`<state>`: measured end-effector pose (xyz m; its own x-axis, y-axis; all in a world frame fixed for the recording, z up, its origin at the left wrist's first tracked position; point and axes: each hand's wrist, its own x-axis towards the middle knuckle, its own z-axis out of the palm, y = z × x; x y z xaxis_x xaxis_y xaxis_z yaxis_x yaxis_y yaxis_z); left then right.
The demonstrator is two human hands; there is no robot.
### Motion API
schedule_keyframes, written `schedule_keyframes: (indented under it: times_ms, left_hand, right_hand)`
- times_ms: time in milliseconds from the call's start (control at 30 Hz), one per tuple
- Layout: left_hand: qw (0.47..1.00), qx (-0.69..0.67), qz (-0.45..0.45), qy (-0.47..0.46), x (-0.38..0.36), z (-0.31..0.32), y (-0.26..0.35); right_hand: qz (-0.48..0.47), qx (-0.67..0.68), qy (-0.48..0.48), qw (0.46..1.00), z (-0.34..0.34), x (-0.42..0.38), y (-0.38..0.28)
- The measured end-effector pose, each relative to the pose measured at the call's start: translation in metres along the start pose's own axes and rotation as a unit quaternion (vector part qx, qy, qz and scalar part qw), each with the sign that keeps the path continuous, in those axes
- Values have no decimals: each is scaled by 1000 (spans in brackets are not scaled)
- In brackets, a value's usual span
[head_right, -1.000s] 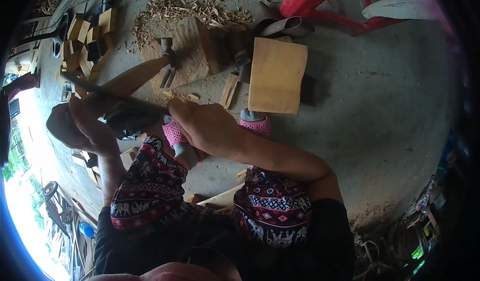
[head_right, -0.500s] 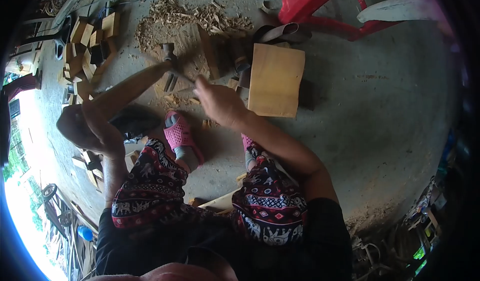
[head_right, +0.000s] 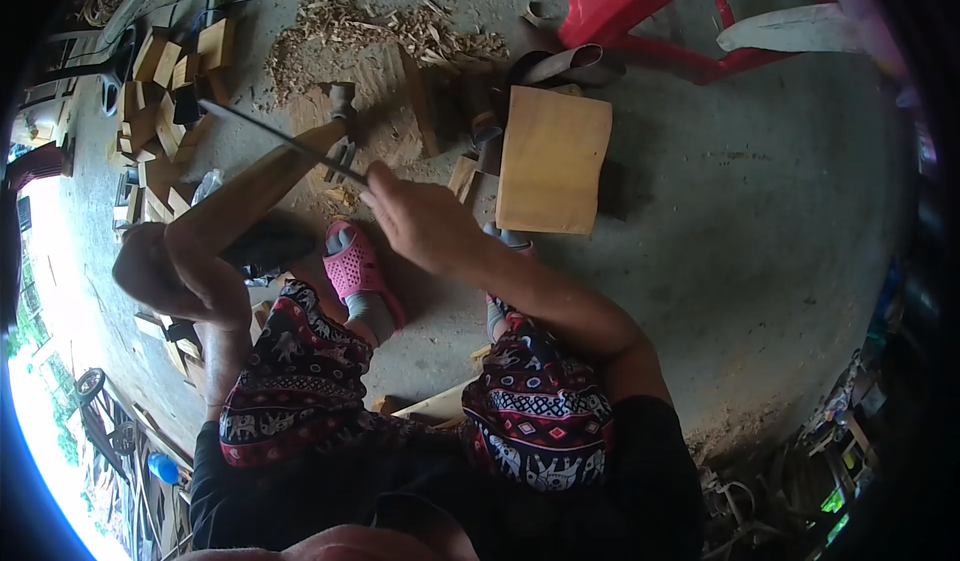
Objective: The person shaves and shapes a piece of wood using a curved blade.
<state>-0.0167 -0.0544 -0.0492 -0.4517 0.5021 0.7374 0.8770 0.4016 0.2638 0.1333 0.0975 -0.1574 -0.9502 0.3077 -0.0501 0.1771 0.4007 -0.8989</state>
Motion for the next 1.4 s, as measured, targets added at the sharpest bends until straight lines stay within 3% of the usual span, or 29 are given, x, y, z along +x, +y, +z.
schedule_keyframes:
  times_ms: [100, 167, 233, 433, 500, 567, 600, 633, 700, 733, 800, 833, 900, 933, 967, 1033, 1067, 1167, 1233, 1300, 1367, 1400]
  left_hand:
    - [1000, -23, 2, 3, -4, 2, -1]
    - [997, -48, -51, -25, -6, -4, -6]
    - [998, -10, -52, -30, -3, -7, 4]
    - [999, -3, 14, -45, -6, -2, -4]
    - [998, -5, 24, -50, -11, -2, -6]
    - [996, -39, -81, 16, -7, 4, -8]
    - [998, -41, 9, 56, -2, 5, -13]
    - [997, -40, 13, 62, 3, 10, -8]
    - [980, -74, -133, 128, 8, 18, 4]
    - [981, -76, -132, 124, 4, 15, 0]
    - [999, -21, -37, 10, -12, 3, -14]
    - [999, -21, -42, 8, -12, 1, -11]
    - [995, 35, -79, -55, -3, -4, -2]
    - [998, -7, -7, 62, -1, 13, 3]
    - [998, -6, -3, 68, 5, 16, 7]
    - [995, 27, 32, 89, 16, 19, 10]
    - [998, 46, -4, 48, 12, 15, 8]
    - [999, -1, 32, -42, 1, 2, 4]
    - [999, 23, 10, -32, -3, 4, 5]
    - [999, 50, -3, -17, 1, 5, 7]
    - [999, 50, 17, -9, 10, 9, 6]
    - [997, 76, 32, -5, 9, 8, 0]
  right_hand:
    - [-17, 11, -7, 1000, -11, -10, -23]
    - [-152, -26, 39, 987, -12, -13, -24]
    - [-44, -79, 15, 996, -3, 1, 10]
    - [-17, -29, 7, 999, -11, -7, -11]
    - [-144, -47, 40, 988, -13, -14, -22]
    - [-133, -65, 29, 988, -8, -9, -3]
    - [-89, -72, 30, 993, -3, 0, 15]
    - [-44, -78, 33, 995, -4, 7, 22]
    - [-34, -71, 34, 996, -4, 5, 18]
    - [-30, -55, 24, 998, -8, 4, 10]
    - [-45, -57, 4, 997, -20, -6, -16]
    - [-41, -57, 0, 998, -21, -10, -19]
    - [-125, -92, 18, 988, -23, -15, -23]
    - [-95, -123, 28, 987, -15, -8, -8]
    - [-41, -126, 5, 991, -6, 3, 18]
    - [-35, -132, 21, 990, -7, 11, 18]
    - [-33, -128, 23, 991, -6, 7, 17]
    - [-12, -84, -5, 996, -16, -4, -15]
    - [-152, -62, 71, 984, -18, -13, -29]
    - [-124, -68, 37, 989, -13, -4, -7]
    - [-20, -148, 25, 988, -2, 12, 26]
    - [-27, -144, 16, 989, -5, 14, 22]
